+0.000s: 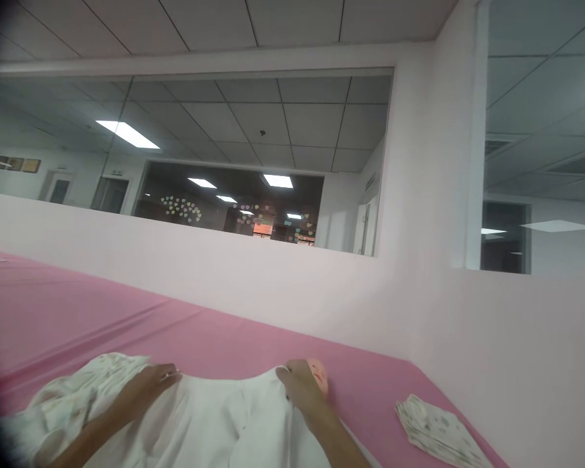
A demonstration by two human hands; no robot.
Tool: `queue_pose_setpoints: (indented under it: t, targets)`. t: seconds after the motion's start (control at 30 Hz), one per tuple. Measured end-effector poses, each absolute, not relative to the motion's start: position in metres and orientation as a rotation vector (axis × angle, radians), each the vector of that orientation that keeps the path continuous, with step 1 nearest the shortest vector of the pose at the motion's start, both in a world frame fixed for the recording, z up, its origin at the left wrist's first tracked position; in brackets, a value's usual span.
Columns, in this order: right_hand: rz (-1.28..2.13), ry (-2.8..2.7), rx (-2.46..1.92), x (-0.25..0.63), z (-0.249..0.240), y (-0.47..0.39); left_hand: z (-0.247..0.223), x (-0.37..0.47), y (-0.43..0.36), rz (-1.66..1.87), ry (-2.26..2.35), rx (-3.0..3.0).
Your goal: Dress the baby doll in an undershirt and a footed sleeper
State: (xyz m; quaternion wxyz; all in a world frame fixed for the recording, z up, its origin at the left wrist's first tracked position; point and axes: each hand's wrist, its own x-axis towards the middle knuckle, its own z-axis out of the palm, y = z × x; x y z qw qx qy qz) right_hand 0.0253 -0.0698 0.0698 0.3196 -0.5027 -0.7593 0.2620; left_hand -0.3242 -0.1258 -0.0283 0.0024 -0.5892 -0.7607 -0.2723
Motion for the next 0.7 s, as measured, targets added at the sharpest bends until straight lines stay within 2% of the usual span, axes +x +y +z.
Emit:
queue_pose_setpoints:
  t: [0.13,0.3,0.4,0.5,0.57,0.7]
  targets:
    - [0.273,-2.130,-1.479,0.011,0.051,-0.037,-0.056,-0.320,-0.094,-0.527,-2.485,-1.672]
    - [0.041,-2.188,-1.520,-0.003,0.026,-0.016,-0.074,-0.297,-0.077,-0.382,-2.361,-1.623]
    - [-0.009,-2.205,-1.536,0.003,0.016,-0.016,-0.074,-0.261,-0.078,-0.530,-2.198,-1.664]
    - [0.059,-2.093,-1.561,0.026,0.008,-0.023,-0.068,-0.209,-0.080,-0.830,-2.092,-1.936]
    - [0.136,-1.952,-1.584,0.048,0.001,-0.027,-0.064,-0.174,-0.076,-1.009,-2.170,-2.088]
    - [0.300,-1.712,-1.601,0.095,-0.023,-0.027,-0.064,-0.127,-0.062,-1.127,-2.425,-2.155]
